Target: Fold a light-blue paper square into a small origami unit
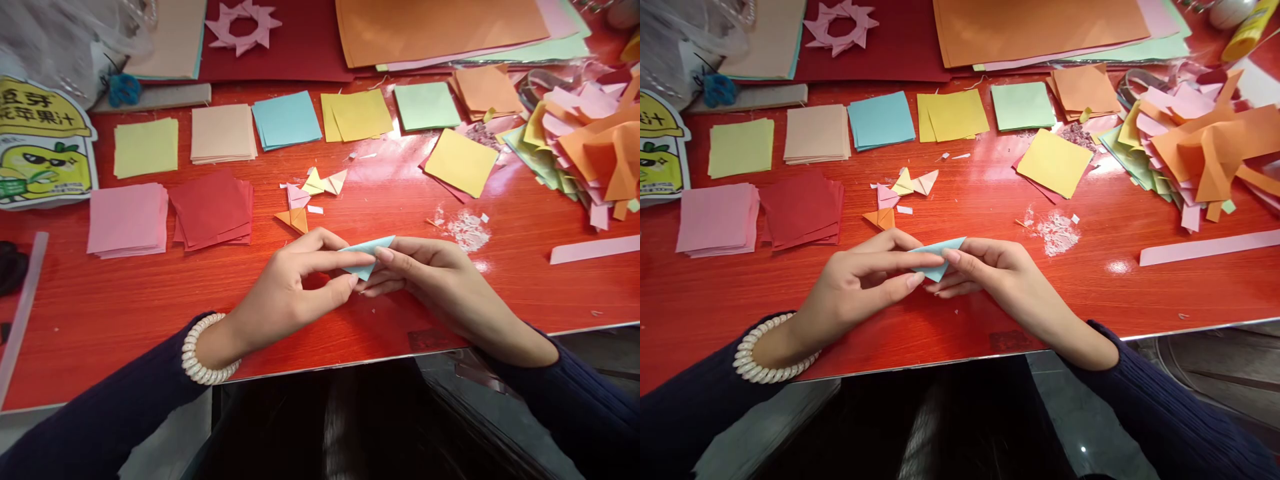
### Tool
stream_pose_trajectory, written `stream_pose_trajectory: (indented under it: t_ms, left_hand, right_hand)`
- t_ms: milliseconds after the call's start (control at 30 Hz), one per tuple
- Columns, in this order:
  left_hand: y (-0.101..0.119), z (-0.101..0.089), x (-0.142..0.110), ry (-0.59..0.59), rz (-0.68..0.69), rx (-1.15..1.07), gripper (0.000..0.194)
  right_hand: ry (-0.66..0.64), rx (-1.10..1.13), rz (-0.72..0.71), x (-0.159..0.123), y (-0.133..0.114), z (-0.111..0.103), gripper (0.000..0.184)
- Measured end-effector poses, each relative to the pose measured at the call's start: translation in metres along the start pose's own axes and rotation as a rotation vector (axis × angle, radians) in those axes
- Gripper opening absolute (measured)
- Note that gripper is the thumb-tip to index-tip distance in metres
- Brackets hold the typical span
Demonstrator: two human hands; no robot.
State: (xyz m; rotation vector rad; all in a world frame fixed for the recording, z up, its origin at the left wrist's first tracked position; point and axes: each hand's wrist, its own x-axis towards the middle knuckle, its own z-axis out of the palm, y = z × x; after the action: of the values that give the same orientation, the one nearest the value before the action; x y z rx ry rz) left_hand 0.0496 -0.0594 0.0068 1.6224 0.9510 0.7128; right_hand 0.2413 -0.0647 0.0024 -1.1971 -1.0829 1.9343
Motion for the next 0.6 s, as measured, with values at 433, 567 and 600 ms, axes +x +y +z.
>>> stream_pose_trajectory:
  t_ms: [433,567,600]
  left_hand:
    - [-0.0032,0.0038,0.0016,0.057,0.027,0.093,0.023]
    - [-0.0029,0.0039,0.0006,0.061,0.010,0.043,0.020]
    - [-0.0026,0.0035,0.0005,0.059,-0.001,0.022,0.020]
  right_hand:
    - [-0.054,-0.063,-0.012,-0.0002,-0.0013,0.0017,0.022]
    - [-0.090,-0.071,0.020,0.0004,-0.0024,0.0048,0.023]
    - [-0.106,-0.067,0.029,0.0007,-0.0027,0.0053,0.023]
